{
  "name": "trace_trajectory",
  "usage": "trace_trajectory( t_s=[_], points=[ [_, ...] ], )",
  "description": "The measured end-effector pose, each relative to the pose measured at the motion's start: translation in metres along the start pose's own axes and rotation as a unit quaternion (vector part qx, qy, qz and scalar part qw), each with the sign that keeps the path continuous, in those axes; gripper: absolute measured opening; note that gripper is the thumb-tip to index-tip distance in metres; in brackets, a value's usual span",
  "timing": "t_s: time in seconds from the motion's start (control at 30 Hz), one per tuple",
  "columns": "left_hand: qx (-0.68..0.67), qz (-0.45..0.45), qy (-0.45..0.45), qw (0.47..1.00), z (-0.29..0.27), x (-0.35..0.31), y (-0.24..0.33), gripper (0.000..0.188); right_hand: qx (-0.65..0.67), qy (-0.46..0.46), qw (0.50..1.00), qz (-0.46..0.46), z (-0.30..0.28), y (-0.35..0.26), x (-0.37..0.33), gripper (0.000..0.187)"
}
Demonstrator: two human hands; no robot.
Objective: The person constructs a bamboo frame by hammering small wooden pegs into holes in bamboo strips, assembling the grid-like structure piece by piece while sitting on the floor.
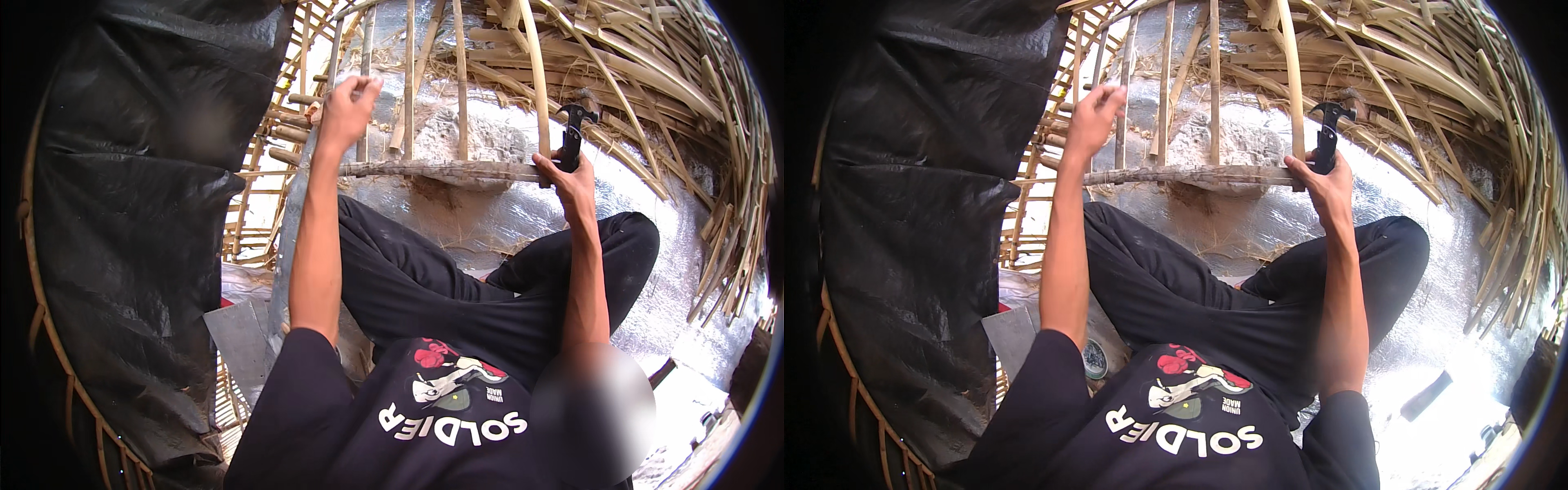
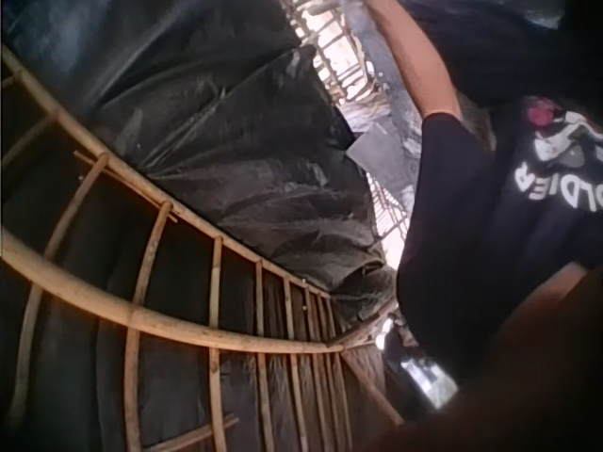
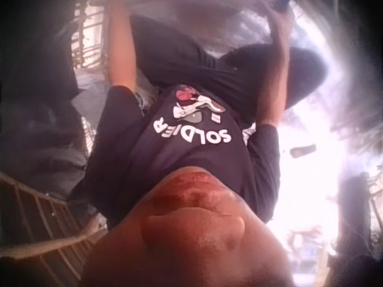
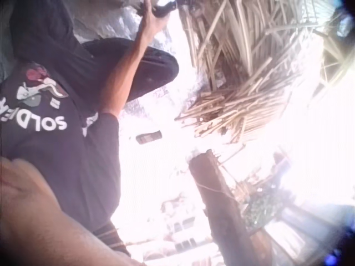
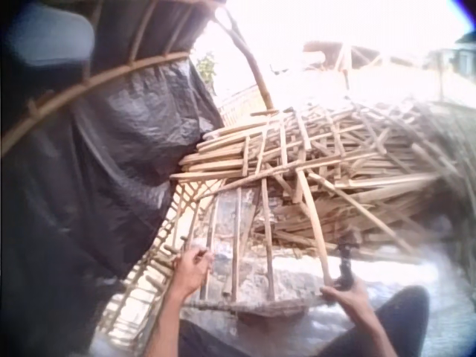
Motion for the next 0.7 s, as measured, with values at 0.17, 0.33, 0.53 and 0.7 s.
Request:
trace_trajectory(
  t_s=[0.17, 0.33, 0.53, 0.7],
  points=[
    [-0.201, -0.221, -0.116, 0.947, 0.054, -0.139, -0.036, 0.039, -0.026, -0.013, 0.998, 0.057, -0.004, 0.01, 0.002, 0.033],
    [-0.287, -0.29, -0.199, 0.891, 0.106, -0.172, -0.035, 0.049, -0.062, -0.008, 0.997, 0.041, -0.002, 0.004, 0.001, 0.035],
    [-0.38, -0.351, -0.135, 0.845, 0.139, -0.178, -0.026, 0.042, -0.035, -0.007, 0.999, 0.041, -0.001, 0.014, -0.001, 0.035],
    [-0.452, -0.388, -0.145, 0.79, 0.139, -0.181, -0.034, 0.039, -0.057, 0.0, 0.997, 0.05, -0.004, 0.014, -0.002, 0.036]
  ],
)
Point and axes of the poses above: each hand's wrist, its own x-axis towards the middle knuckle, its own z-axis out of the palm, y = z × x, the point moved 4 cm from there along x, towards the middle knuckle, and after that the axes turned 9 degrees about y, right-handed, at the moved point
